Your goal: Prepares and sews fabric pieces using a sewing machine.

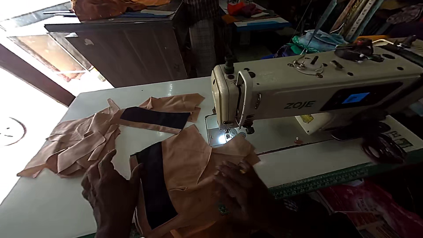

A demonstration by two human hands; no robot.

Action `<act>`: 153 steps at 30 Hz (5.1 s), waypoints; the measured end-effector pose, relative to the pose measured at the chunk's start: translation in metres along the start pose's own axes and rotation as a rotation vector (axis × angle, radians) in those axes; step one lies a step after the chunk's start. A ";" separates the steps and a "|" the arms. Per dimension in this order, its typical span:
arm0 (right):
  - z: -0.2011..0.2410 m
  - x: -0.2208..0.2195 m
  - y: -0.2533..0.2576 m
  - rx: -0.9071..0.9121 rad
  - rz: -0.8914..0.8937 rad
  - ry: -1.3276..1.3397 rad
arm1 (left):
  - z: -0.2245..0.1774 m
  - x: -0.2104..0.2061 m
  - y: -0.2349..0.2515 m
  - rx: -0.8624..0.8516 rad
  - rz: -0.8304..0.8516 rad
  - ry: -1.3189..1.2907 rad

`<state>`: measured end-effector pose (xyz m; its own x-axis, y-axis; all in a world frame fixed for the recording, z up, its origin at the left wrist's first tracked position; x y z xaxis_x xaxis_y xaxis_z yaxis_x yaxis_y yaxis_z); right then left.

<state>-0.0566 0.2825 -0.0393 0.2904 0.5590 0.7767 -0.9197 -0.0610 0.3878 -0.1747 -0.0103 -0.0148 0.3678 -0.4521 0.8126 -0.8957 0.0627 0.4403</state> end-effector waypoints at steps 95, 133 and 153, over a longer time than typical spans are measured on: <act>-0.097 0.052 -0.012 -0.804 0.238 0.074 | -0.218 -0.124 -0.015 -0.369 0.624 -0.381; -0.087 0.030 0.046 0.116 0.117 -0.151 | -0.159 -0.104 -0.038 -0.851 0.427 -0.168; -0.103 0.010 0.059 0.080 -0.008 -0.312 | -0.164 -0.124 -0.010 -0.919 0.419 -0.224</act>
<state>-0.1354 0.3692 -0.0600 0.3755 0.2800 0.8835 -0.8972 -0.1294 0.4223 -0.1709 0.1909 -0.0576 -0.0692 -0.3868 0.9195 -0.3697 0.8661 0.3365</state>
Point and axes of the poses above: each hand's wrist, its own y-axis towards the middle knuckle, its own x-axis out of the back of the hand, z = x × y, the point moved 5 cm from there along y, towards the middle knuckle, and after that the axes turned 11 degrees about -x, right-handed, at the moved point
